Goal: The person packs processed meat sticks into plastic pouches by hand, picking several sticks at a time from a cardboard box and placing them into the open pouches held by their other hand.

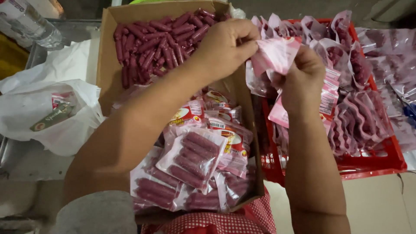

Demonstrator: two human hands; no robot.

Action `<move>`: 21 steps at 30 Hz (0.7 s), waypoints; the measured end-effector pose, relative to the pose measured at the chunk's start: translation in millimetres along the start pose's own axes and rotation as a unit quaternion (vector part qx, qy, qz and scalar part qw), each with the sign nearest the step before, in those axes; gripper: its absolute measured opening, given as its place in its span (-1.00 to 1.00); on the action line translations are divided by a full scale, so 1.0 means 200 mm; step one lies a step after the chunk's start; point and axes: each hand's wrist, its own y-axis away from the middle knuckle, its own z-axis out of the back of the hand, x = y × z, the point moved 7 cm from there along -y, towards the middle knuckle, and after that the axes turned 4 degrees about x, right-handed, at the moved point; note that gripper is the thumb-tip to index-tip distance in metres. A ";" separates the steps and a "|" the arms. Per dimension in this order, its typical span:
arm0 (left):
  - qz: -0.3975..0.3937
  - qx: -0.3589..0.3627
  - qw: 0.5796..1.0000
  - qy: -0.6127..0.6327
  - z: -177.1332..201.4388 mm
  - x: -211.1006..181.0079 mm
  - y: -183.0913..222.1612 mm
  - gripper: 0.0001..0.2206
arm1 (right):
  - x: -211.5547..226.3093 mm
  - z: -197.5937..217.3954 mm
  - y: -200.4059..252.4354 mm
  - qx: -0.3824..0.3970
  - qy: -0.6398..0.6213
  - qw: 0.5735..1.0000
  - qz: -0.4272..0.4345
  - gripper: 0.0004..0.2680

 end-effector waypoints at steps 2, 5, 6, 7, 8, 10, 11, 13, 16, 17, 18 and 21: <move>0.058 0.061 0.996 -0.038 0.03 0.06 0.00 -0.94 | 0.04 0.04 0.00 0.011 0.019 0.997 0.073 -0.87; 0.225 0.100 0.962 -0.119 0.06 0.48 0.05 -0.69 | 0.01 0.14 -0.01 -0.017 0.029 0.989 0.143 -0.85; 0.332 0.077 0.926 -0.162 0.11 0.68 0.11 -0.44 | -0.03 0.19 -0.01 -0.058 0.022 0.988 0.139 -0.82; 0.334 0.077 0.925 -0.165 0.12 0.81 0.16 -0.44 | 0.00 0.17 0.00 -0.057 0.019 0.989 0.138 -0.82; 0.387 0.055 0.903 -0.178 0.17 0.95 0.24 -0.54 | 0.02 0.13 0.00 -0.037 0.019 0.993 0.112 -0.77; 0.438 0.034 0.877 -0.193 0.19 1.20 0.36 -0.61 | 0.01 0.10 0.00 -0.019 0.018 0.996 0.087 -0.70; 0.491 0.033 0.839 -0.233 0.19 1.33 0.42 -0.43 | -0.01 0.11 -0.01 -0.031 0.052 0.994 0.088 -0.80; 0.539 0.035 0.796 -0.272 0.15 1.48 0.47 -0.24 | -0.05 0.13 -0.02 -0.047 0.087 0.991 0.088 -0.82; 0.640 0.019 0.725 -0.254 0.05 1.50 0.54 -0.06 | -0.05 0.13 -0.01 -0.034 0.094 0.987 0.127 -0.84; 0.637 -0.002 0.736 -0.231 0.03 1.47 0.54 -0.03 | -0.05 0.12 0.00 -0.038 0.102 0.987 0.120 -0.85; 0.632 -0.024 0.746 -0.207 0.00 1.44 0.52 0.03 | -0.04 0.12 0.00 -0.043 0.109 0.987 0.114 -0.86; 0.607 0.015 0.759 -0.236 -0.06 1.42 0.50 -0.17 | -0.06 0.13 0.00 -0.063 0.082 0.987 0.124 -0.83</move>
